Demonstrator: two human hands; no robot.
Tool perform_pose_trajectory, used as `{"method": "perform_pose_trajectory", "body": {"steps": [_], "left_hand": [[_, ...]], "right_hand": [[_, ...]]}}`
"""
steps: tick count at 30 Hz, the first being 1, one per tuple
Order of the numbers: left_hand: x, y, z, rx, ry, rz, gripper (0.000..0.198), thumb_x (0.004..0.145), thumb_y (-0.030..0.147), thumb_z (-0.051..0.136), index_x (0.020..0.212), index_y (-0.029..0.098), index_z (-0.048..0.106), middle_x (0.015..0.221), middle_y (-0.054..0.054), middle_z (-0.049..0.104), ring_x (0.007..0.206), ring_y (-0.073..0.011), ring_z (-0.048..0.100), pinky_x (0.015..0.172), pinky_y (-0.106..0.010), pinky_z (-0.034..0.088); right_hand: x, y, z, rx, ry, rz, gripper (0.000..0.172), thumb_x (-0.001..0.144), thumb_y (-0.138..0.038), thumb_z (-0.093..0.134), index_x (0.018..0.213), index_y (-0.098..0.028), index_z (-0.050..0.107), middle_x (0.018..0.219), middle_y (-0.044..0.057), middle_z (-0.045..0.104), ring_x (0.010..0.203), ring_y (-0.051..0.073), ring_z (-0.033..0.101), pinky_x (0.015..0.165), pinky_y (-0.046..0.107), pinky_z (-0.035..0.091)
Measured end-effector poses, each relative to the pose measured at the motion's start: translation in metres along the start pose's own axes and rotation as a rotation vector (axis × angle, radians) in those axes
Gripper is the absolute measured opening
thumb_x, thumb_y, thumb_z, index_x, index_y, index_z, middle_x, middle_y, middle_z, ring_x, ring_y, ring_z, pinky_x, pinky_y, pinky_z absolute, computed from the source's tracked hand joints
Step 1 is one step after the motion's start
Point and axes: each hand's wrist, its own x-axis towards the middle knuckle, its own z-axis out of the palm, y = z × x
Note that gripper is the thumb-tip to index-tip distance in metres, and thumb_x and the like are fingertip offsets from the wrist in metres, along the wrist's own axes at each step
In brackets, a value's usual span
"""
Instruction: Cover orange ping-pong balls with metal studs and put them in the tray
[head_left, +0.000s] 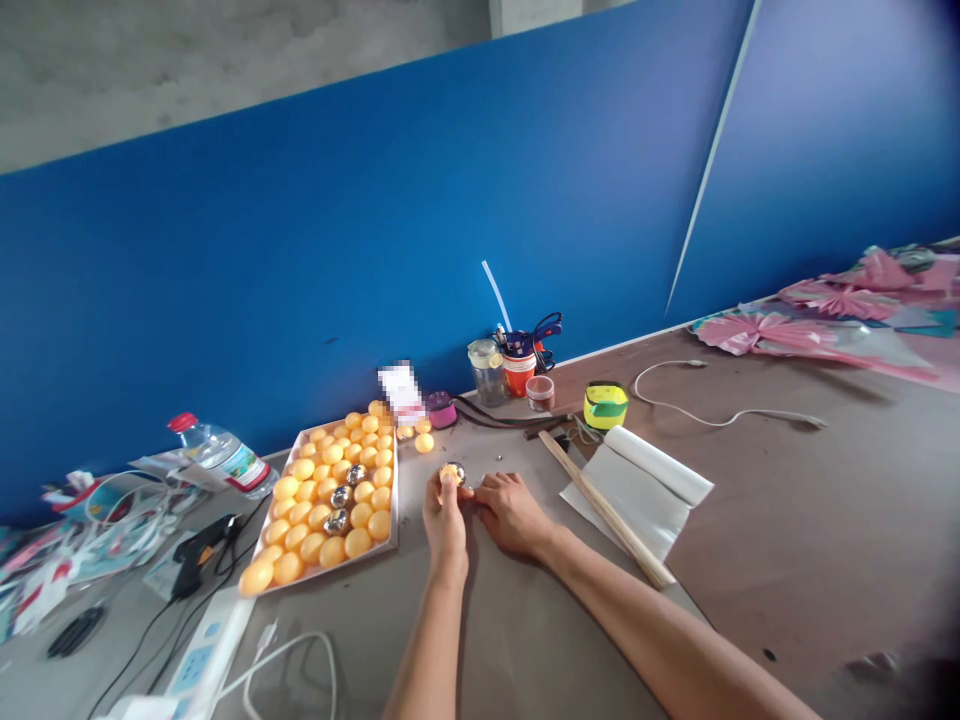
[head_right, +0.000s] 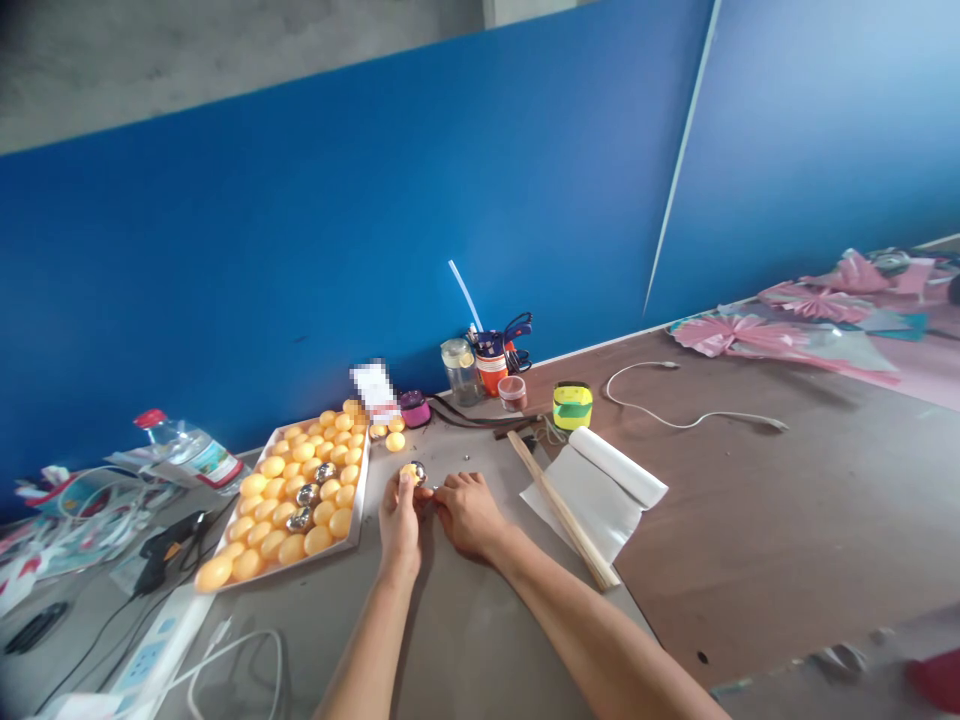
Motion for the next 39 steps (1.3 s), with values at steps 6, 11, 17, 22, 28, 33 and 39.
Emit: {"method": "perform_pose_trajectory", "body": {"steps": [6, 11, 17, 22, 28, 33, 39], "left_hand": [[0.001, 0.003, -0.003, 0.085, 0.035, -0.030, 0.044, 0.076, 0.056, 0.049, 0.088, 0.015, 0.058, 0.057, 0.001, 0.056, 0.053, -0.0120, 0.054, 0.054, -0.024, 0.043], [0.004, 0.000, -0.004, 0.122, 0.036, 0.000, 0.042, 0.077, 0.054, 0.048, 0.092, 0.016, 0.058, 0.069, -0.002, 0.060, 0.062, -0.0143, 0.058, 0.059, -0.026, 0.046], [0.006, -0.002, -0.004, 0.114, 0.034, 0.008, 0.041, 0.075, 0.052, 0.051, 0.090, 0.015, 0.057, 0.072, -0.003, 0.062, 0.059, -0.0138, 0.057, 0.059, -0.026, 0.046], [0.006, 0.000, -0.004, 0.132, 0.050, 0.017, 0.041, 0.074, 0.054, 0.052, 0.086, 0.016, 0.058, 0.065, -0.001, 0.060, 0.057, -0.0147, 0.057, 0.059, -0.028, 0.045], [0.005, 0.005, -0.003, 0.141, 0.062, 0.035, 0.041, 0.072, 0.055, 0.053, 0.080, 0.015, 0.059, 0.054, 0.001, 0.055, 0.053, -0.0146, 0.055, 0.056, -0.027, 0.044], [0.005, 0.003, -0.003, 0.146, 0.043, 0.020, 0.041, 0.073, 0.054, 0.053, 0.084, 0.015, 0.059, 0.055, 0.001, 0.057, 0.053, -0.0148, 0.057, 0.056, -0.027, 0.045], [0.007, -0.003, -0.005, 0.077, 0.060, -0.004, 0.043, 0.073, 0.055, 0.054, 0.084, 0.014, 0.059, 0.060, 0.000, 0.058, 0.054, -0.0132, 0.056, 0.054, -0.025, 0.044]], "right_hand": [[-0.005, -0.010, -0.003, 0.006, -0.039, -0.076, 0.023, 0.078, -0.031, 0.058, 0.098, -0.021, 0.063, 0.090, 0.005, 0.059, 0.090, 0.019, 0.048, 0.081, 0.031, 0.029], [-0.004, -0.015, 0.005, -0.054, -0.023, -0.116, 0.019, 0.081, -0.031, 0.054, 0.096, -0.025, 0.064, 0.092, 0.005, 0.058, 0.089, 0.020, 0.045, 0.080, 0.032, 0.029], [-0.003, -0.017, 0.009, -0.032, -0.042, -0.124, 0.015, 0.082, -0.021, 0.050, 0.083, -0.022, 0.065, 0.089, 0.004, 0.061, 0.085, 0.018, 0.046, 0.078, 0.030, 0.029], [-0.005, -0.018, 0.006, -0.012, -0.036, -0.149, 0.015, 0.076, -0.024, 0.056, 0.088, -0.022, 0.065, 0.091, 0.004, 0.061, 0.088, 0.019, 0.047, 0.081, 0.032, 0.029], [-0.005, -0.022, 0.005, 0.007, -0.058, -0.145, 0.013, 0.077, -0.020, 0.054, 0.085, -0.021, 0.064, 0.092, 0.004, 0.063, 0.088, 0.019, 0.049, 0.081, 0.031, 0.030], [-0.004, -0.024, 0.006, 0.019, -0.053, -0.125, 0.010, 0.077, -0.018, 0.053, 0.082, -0.017, 0.062, 0.089, 0.005, 0.064, 0.086, 0.018, 0.051, 0.081, 0.031, 0.032], [-0.003, -0.014, 0.004, 0.142, 0.038, -0.066, 0.007, 0.076, -0.015, 0.053, 0.075, -0.017, 0.060, 0.084, 0.005, 0.062, 0.082, 0.017, 0.053, 0.078, 0.029, 0.034]]}}
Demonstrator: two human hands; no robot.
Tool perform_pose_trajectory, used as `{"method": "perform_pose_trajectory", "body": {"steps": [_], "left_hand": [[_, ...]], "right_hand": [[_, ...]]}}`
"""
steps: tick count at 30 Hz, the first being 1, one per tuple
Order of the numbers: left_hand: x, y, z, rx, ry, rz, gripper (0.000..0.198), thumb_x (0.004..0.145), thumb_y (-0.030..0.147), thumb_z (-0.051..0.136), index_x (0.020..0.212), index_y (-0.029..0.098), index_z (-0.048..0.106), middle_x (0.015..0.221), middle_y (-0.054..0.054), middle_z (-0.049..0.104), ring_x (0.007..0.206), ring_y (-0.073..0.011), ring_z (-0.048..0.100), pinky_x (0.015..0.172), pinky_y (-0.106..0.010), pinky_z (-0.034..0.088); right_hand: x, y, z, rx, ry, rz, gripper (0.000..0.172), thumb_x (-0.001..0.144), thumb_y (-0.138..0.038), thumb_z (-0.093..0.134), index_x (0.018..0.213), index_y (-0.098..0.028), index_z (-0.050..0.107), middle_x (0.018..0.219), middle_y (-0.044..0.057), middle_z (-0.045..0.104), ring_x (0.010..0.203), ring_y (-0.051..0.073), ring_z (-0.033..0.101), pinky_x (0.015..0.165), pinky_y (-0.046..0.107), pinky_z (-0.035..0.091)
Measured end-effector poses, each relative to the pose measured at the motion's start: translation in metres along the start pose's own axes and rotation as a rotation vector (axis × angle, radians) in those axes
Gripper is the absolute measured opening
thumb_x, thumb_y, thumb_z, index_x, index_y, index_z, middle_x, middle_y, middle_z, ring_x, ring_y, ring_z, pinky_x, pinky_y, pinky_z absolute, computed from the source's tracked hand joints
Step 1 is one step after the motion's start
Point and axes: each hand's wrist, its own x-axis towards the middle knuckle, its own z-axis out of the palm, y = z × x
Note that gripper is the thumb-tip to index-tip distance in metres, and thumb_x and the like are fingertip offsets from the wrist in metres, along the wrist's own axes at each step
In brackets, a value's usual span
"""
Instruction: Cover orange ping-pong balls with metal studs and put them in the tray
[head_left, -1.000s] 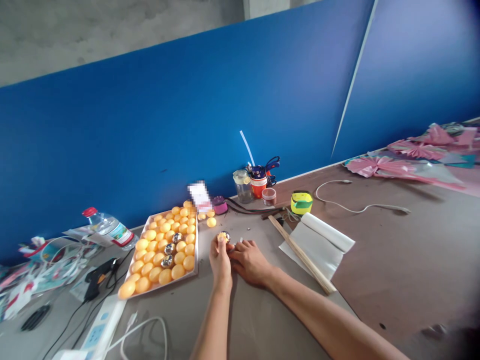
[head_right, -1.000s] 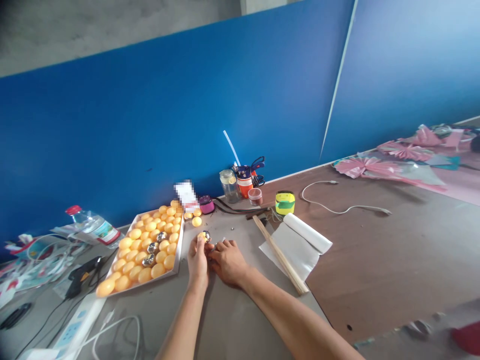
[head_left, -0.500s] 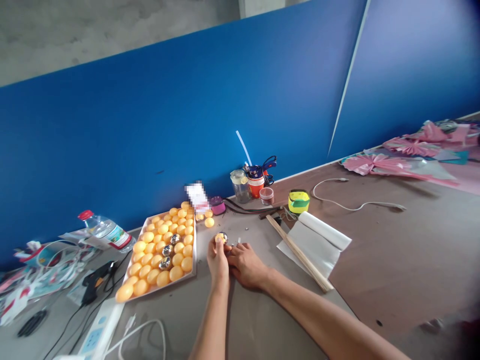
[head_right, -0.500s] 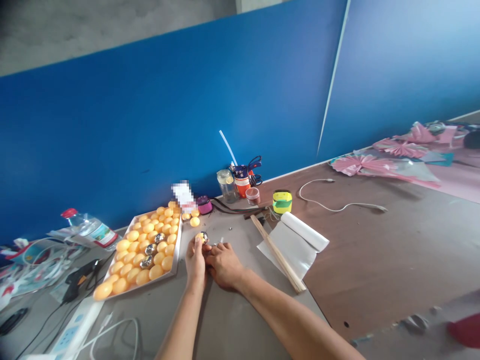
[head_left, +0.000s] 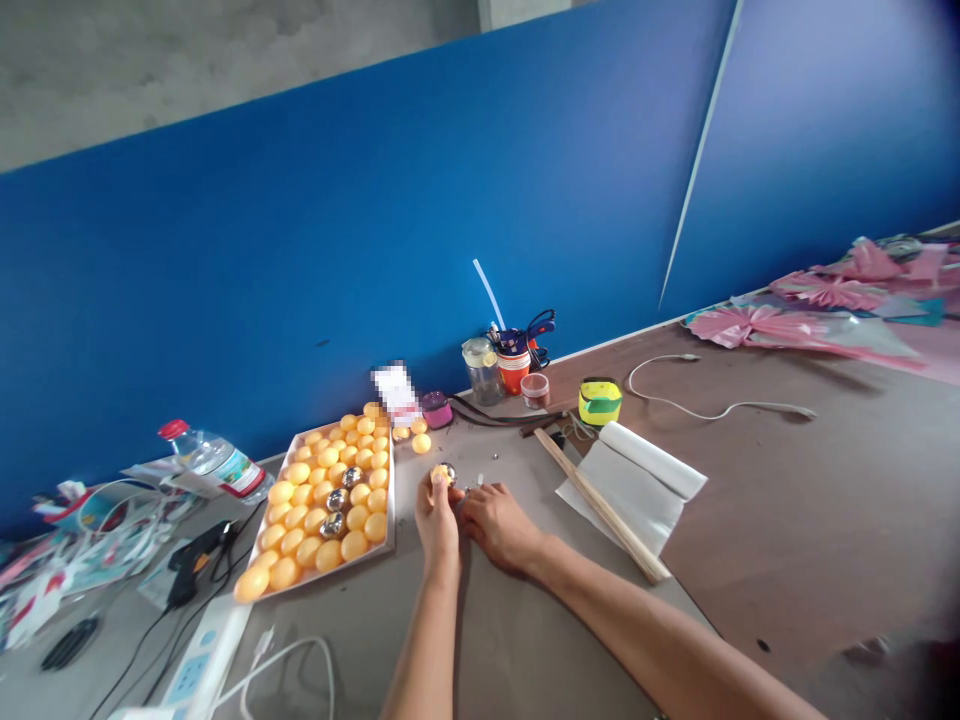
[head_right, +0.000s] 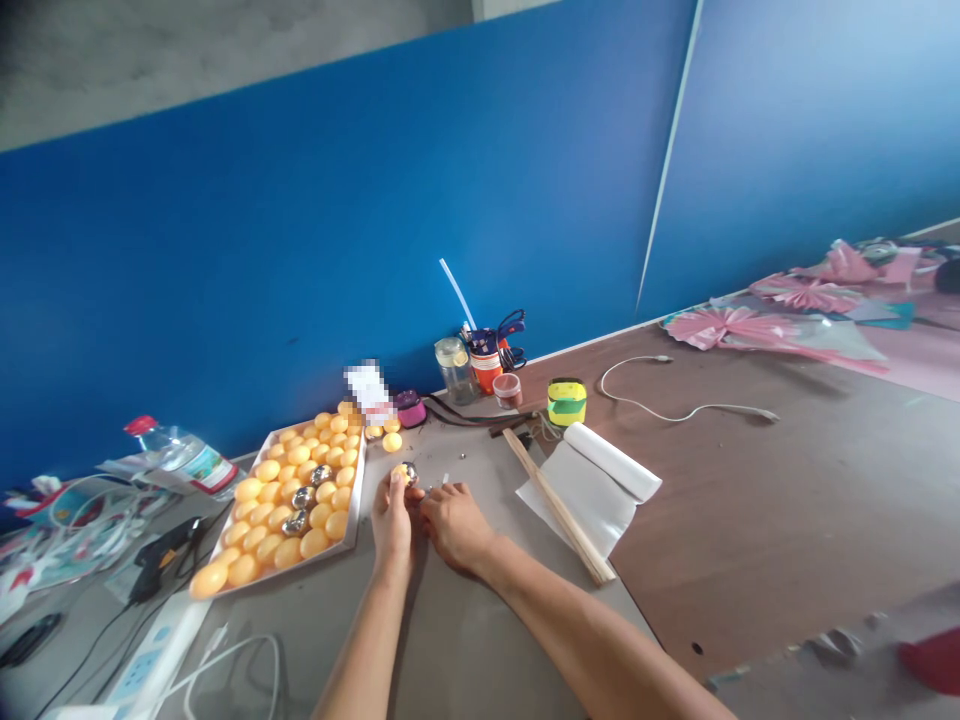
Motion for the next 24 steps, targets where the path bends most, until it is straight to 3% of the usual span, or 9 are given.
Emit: {"method": "perform_pose_trajectory", "body": {"steps": [3, 7, 10, 13, 15, 19, 24], "left_hand": [[0.000, -0.001, -0.001, -0.062, 0.010, -0.016, 0.042, 0.072, 0.055, 0.055, 0.087, 0.016, 0.060, 0.068, 0.000, 0.060, 0.057, -0.0117, 0.056, 0.055, -0.023, 0.044], [-0.003, 0.000, -0.001, -0.084, 0.018, -0.021, 0.043, 0.071, 0.055, 0.056, 0.088, 0.016, 0.061, 0.070, -0.001, 0.060, 0.057, -0.0112, 0.056, 0.056, -0.023, 0.044], [-0.004, 0.001, 0.000, -0.125, 0.018, -0.026, 0.044, 0.070, 0.055, 0.056, 0.090, 0.016, 0.061, 0.074, -0.002, 0.061, 0.057, -0.0106, 0.056, 0.057, -0.024, 0.044], [-0.003, 0.001, 0.001, -0.187, 0.014, -0.058, 0.045, 0.070, 0.056, 0.056, 0.091, 0.016, 0.060, 0.077, -0.002, 0.061, 0.056, -0.0095, 0.054, 0.059, -0.025, 0.044], [-0.002, 0.002, 0.002, -0.227, 0.011, -0.086, 0.045, 0.070, 0.056, 0.057, 0.090, 0.016, 0.059, 0.077, -0.002, 0.060, 0.056, -0.0090, 0.054, 0.059, -0.024, 0.044], [-0.003, 0.003, 0.003, -0.272, -0.022, -0.109, 0.042, 0.070, 0.054, 0.058, 0.089, 0.016, 0.058, 0.077, -0.001, 0.058, 0.058, -0.0087, 0.053, 0.060, -0.023, 0.044], [-0.009, 0.006, 0.004, -0.265, -0.122, -0.110, 0.039, 0.072, 0.052, 0.058, 0.090, 0.017, 0.058, 0.080, -0.001, 0.058, 0.059, -0.0085, 0.054, 0.059, -0.023, 0.045]], "right_hand": [[0.003, 0.012, -0.006, 0.246, 0.158, 0.165, 0.011, 0.075, -0.011, 0.049, 0.073, -0.016, 0.058, 0.080, 0.004, 0.061, 0.072, 0.013, 0.053, 0.069, 0.025, 0.038], [0.011, 0.028, -0.013, 0.708, 0.299, 0.449, 0.006, 0.075, -0.020, 0.049, 0.070, -0.018, 0.052, 0.050, -0.005, 0.050, 0.046, 0.009, 0.043, 0.048, 0.021, 0.032], [0.014, 0.034, -0.014, 1.073, 0.404, 0.487, 0.018, 0.068, -0.033, 0.061, 0.069, -0.019, 0.049, 0.048, -0.008, 0.045, 0.041, 0.007, 0.038, 0.044, 0.021, 0.028], [0.014, 0.033, -0.015, 1.330, 0.384, 0.478, 0.030, 0.062, -0.041, 0.069, 0.063, -0.018, 0.049, 0.050, -0.008, 0.046, 0.040, 0.004, 0.035, 0.048, 0.022, 0.033], [0.013, 0.031, -0.017, 1.423, 0.339, 0.463, 0.030, 0.059, -0.039, 0.072, 0.063, -0.017, 0.052, 0.053, -0.006, 0.050, 0.043, 0.005, 0.040, 0.052, 0.024, 0.037], [0.010, 0.027, -0.019, 1.481, 0.261, 0.452, 0.030, 0.055, -0.032, 0.076, 0.074, -0.016, 0.060, 0.060, -0.003, 0.057, 0.051, 0.008, 0.049, 0.052, 0.023, 0.035], [0.010, 0.023, -0.016, 1.480, 0.234, 0.398, 0.026, 0.058, -0.031, 0.075, 0.072, -0.017, 0.057, 0.063, -0.002, 0.060, 0.049, 0.008, 0.049, 0.053, 0.023, 0.036]]}}
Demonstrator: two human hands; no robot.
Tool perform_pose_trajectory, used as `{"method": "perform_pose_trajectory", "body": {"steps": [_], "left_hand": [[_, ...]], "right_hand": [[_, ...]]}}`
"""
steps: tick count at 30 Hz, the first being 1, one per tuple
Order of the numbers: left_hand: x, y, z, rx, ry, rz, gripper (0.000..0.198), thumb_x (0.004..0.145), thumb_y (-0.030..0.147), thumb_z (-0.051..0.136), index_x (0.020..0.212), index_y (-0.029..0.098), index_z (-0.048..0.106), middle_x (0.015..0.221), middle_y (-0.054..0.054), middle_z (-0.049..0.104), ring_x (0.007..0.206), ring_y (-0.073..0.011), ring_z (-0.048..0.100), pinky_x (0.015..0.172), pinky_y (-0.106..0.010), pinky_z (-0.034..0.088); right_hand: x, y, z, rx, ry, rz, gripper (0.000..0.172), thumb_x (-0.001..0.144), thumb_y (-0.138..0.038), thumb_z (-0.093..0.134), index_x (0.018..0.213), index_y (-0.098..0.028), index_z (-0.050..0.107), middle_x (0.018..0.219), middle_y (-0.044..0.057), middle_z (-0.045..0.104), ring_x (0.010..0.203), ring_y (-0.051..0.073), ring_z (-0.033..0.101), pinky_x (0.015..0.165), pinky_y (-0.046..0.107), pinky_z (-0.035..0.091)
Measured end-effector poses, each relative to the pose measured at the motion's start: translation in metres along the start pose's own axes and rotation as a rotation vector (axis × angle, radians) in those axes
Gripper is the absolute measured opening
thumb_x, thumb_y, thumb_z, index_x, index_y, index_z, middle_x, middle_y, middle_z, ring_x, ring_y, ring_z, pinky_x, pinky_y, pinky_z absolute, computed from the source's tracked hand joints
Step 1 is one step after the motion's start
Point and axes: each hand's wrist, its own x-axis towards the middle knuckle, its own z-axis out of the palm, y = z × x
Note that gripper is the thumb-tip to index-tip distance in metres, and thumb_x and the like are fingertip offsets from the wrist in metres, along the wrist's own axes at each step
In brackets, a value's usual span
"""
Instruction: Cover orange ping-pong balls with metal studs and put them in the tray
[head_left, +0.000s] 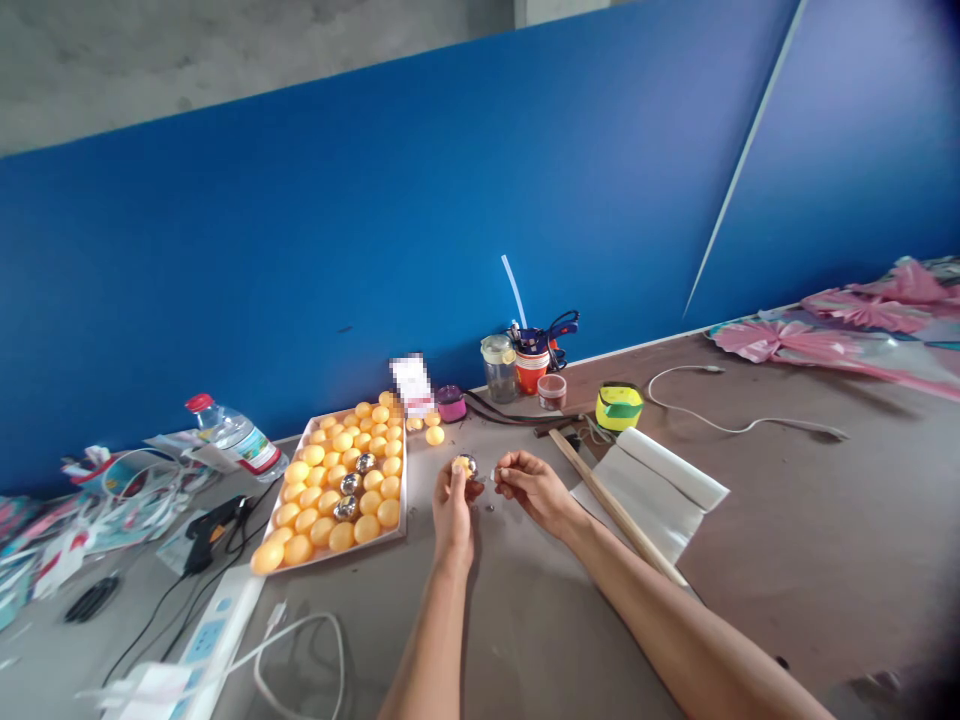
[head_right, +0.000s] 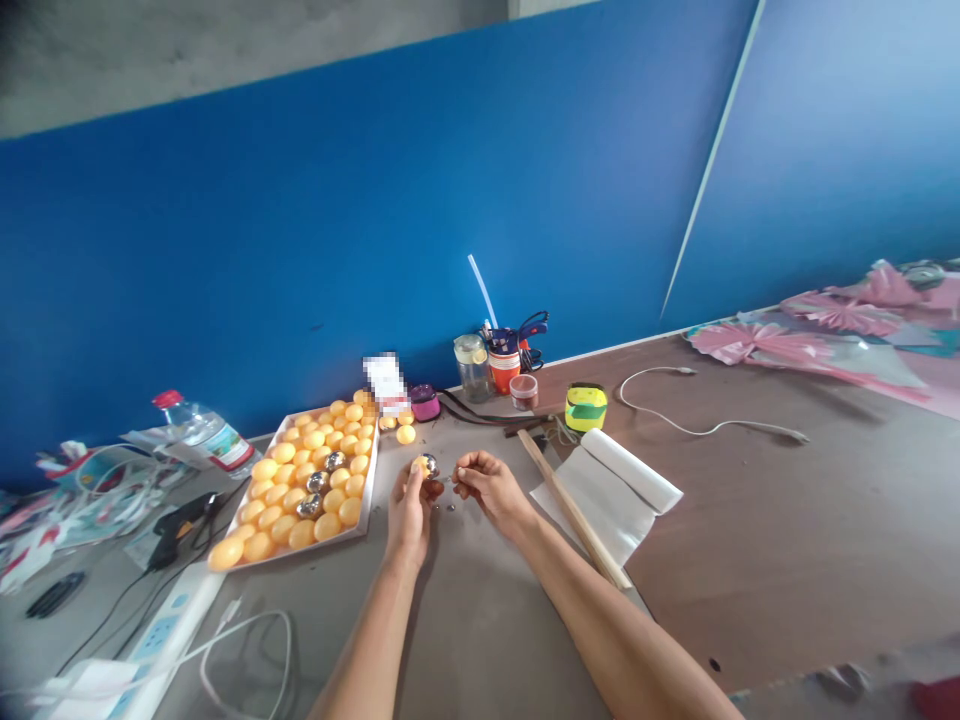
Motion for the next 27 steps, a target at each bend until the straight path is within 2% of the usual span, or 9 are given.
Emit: {"method": "perform_pose_trajectory", "body": {"steps": [6, 13, 20, 27], "left_hand": [[-0.0048, 0.0029, 0.0048, 0.033, -0.079, 0.030, 0.040, 0.071, 0.052, 0.059, 0.090, 0.018, 0.059, 0.084, -0.003, 0.060, 0.067, -0.0115, 0.057, 0.062, -0.024, 0.047], [-0.0101, 0.0039, 0.0081, 0.021, -0.198, 0.071, 0.037, 0.074, 0.047, 0.059, 0.097, 0.018, 0.057, 0.087, -0.004, 0.060, 0.074, -0.0148, 0.060, 0.066, -0.027, 0.050], [-0.0106, 0.0036, 0.0081, 0.004, -0.199, 0.034, 0.038, 0.072, 0.045, 0.063, 0.097, 0.018, 0.055, 0.085, -0.003, 0.061, 0.073, -0.0153, 0.061, 0.066, -0.029, 0.050], [-0.0098, 0.0020, 0.0082, -0.001, -0.211, 0.033, 0.038, 0.073, 0.044, 0.062, 0.098, 0.018, 0.054, 0.081, -0.001, 0.060, 0.065, -0.0128, 0.060, 0.060, -0.026, 0.049]], "right_hand": [[-0.0030, -0.0010, 0.0049, -0.061, -0.010, -0.031, 0.023, 0.058, -0.032, 0.075, 0.066, -0.016, 0.060, 0.058, -0.004, 0.053, 0.052, 0.008, 0.046, 0.054, 0.023, 0.035], [-0.0032, 0.0044, 0.0078, -0.097, -0.023, -0.039, 0.020, 0.061, -0.030, 0.072, 0.064, -0.016, 0.058, 0.056, -0.004, 0.054, 0.053, 0.008, 0.043, 0.055, 0.023, 0.032], [-0.0005, 0.0073, 0.0051, -0.117, -0.007, -0.038, 0.020, 0.061, -0.029, 0.071, 0.065, -0.016, 0.056, 0.056, -0.004, 0.054, 0.053, 0.008, 0.045, 0.054, 0.023, 0.032], [-0.0011, 0.0086, 0.0061, -0.057, -0.021, -0.021, 0.023, 0.060, -0.029, 0.073, 0.062, -0.016, 0.054, 0.053, -0.005, 0.053, 0.051, 0.007, 0.045, 0.053, 0.023, 0.032]]}}
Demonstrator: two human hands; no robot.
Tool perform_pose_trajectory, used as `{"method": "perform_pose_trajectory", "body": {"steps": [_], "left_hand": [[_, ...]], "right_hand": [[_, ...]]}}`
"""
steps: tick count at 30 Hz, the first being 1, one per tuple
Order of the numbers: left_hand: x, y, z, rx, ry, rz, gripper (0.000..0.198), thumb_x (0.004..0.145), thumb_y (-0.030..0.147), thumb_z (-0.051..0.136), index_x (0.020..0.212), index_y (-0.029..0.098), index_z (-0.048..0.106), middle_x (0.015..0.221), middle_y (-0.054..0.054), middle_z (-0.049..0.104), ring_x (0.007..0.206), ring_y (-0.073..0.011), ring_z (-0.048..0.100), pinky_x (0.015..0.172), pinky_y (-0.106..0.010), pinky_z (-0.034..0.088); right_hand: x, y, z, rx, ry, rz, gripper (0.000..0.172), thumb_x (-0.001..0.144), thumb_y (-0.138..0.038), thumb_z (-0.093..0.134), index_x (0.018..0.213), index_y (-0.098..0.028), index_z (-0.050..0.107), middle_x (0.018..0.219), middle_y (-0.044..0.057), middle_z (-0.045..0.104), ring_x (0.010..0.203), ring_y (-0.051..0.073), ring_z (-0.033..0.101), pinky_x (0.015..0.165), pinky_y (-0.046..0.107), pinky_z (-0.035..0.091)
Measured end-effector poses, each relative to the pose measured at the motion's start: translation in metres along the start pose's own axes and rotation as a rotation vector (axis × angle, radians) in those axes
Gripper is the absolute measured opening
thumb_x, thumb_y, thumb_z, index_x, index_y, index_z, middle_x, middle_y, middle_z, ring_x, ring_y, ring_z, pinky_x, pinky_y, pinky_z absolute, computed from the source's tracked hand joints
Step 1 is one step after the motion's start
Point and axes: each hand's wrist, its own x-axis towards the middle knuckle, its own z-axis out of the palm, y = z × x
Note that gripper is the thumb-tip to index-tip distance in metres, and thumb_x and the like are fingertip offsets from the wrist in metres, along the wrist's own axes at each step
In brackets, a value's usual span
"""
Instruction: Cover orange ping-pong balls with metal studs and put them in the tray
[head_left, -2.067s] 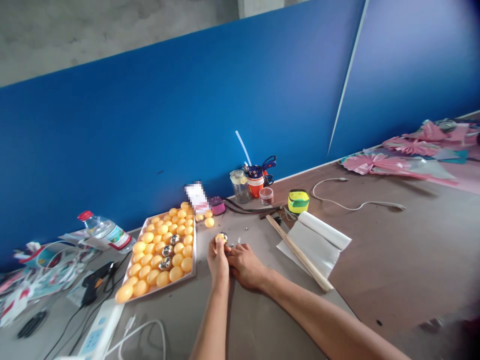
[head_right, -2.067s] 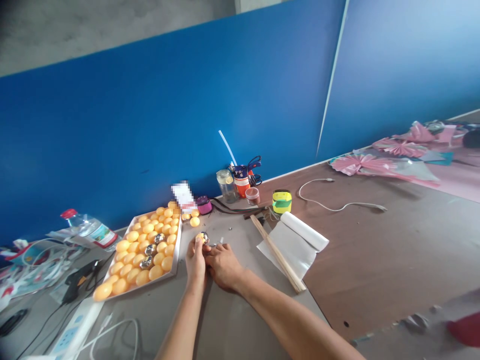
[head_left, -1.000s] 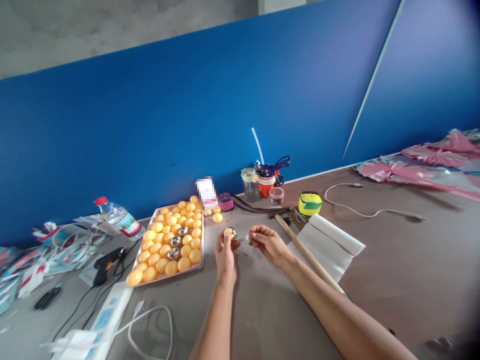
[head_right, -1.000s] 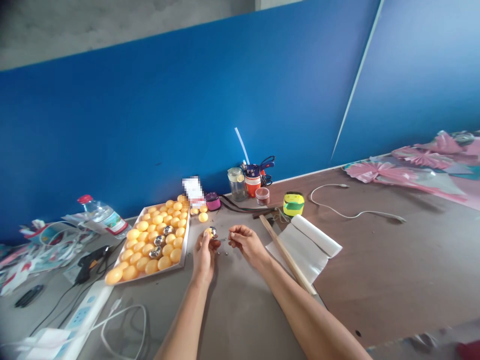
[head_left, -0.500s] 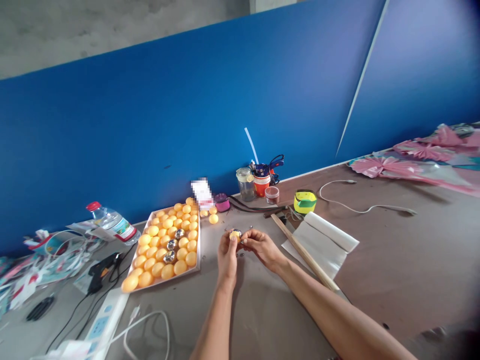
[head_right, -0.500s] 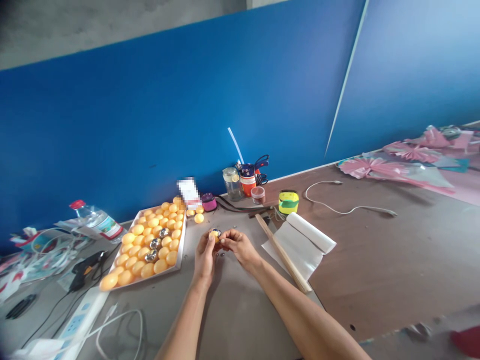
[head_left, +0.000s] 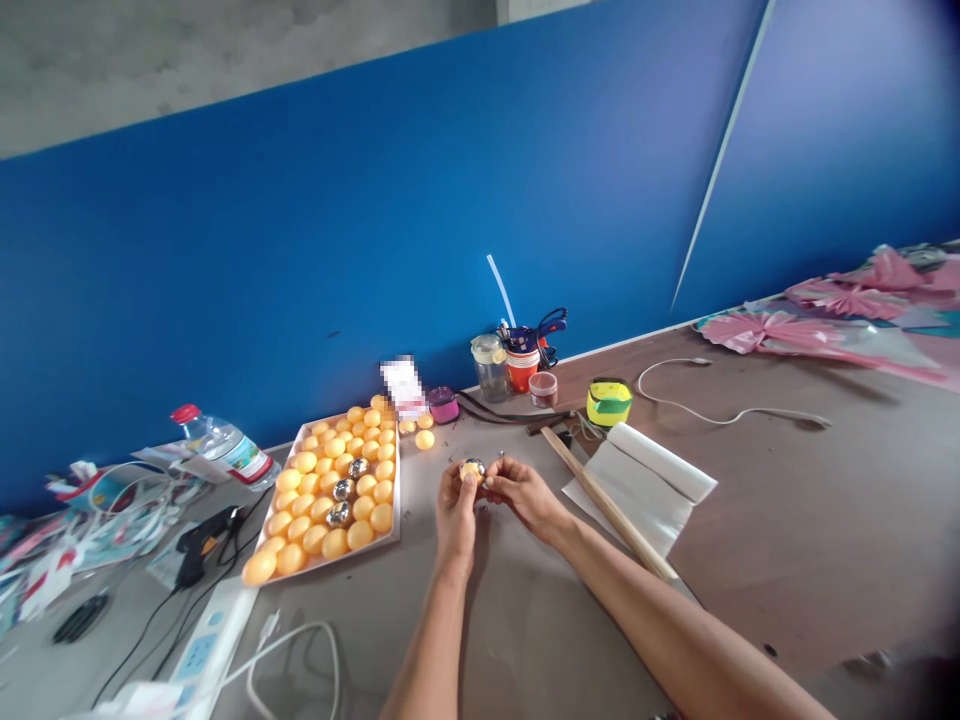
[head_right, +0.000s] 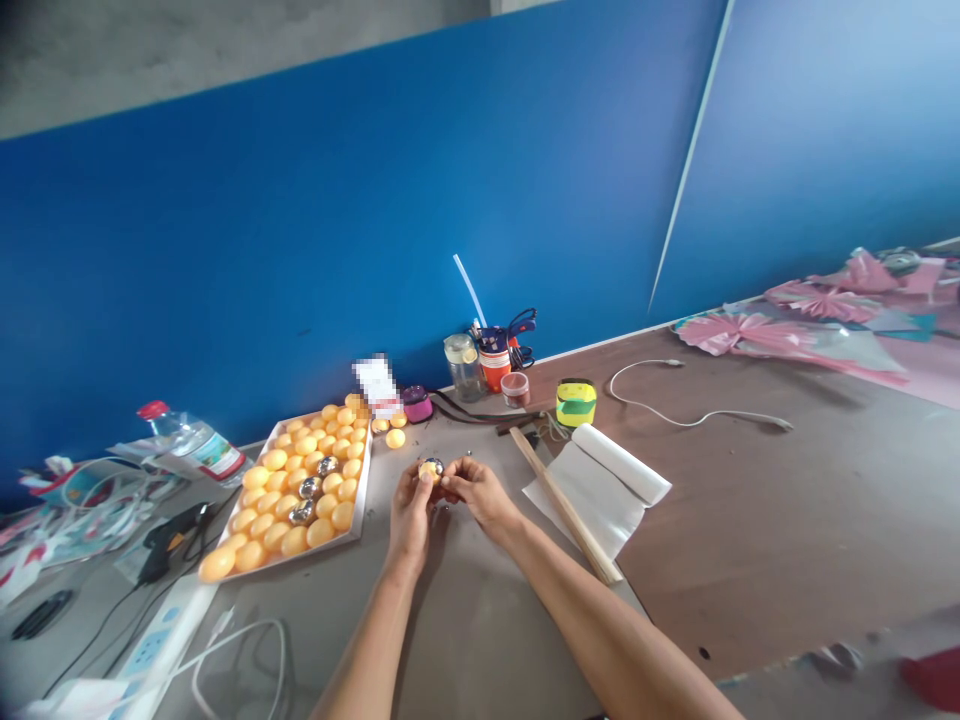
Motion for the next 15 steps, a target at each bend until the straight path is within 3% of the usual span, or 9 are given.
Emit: {"method": "perform_pose_trajectory", "body": {"steps": [15], "left_hand": [[0.0001, -0.0011, -0.0052, 0.250, 0.073, 0.084, 0.043, 0.074, 0.047, 0.060, 0.105, 0.017, 0.054, 0.101, -0.008, 0.062, 0.090, -0.0188, 0.059, 0.076, -0.029, 0.047]], "right_hand": [[-0.0015, 0.0025, 0.0001, 0.148, -0.054, 0.093, 0.027, 0.060, -0.034, 0.075, 0.060, -0.015, 0.056, 0.050, -0.004, 0.052, 0.049, 0.008, 0.045, 0.055, 0.025, 0.033]]}}
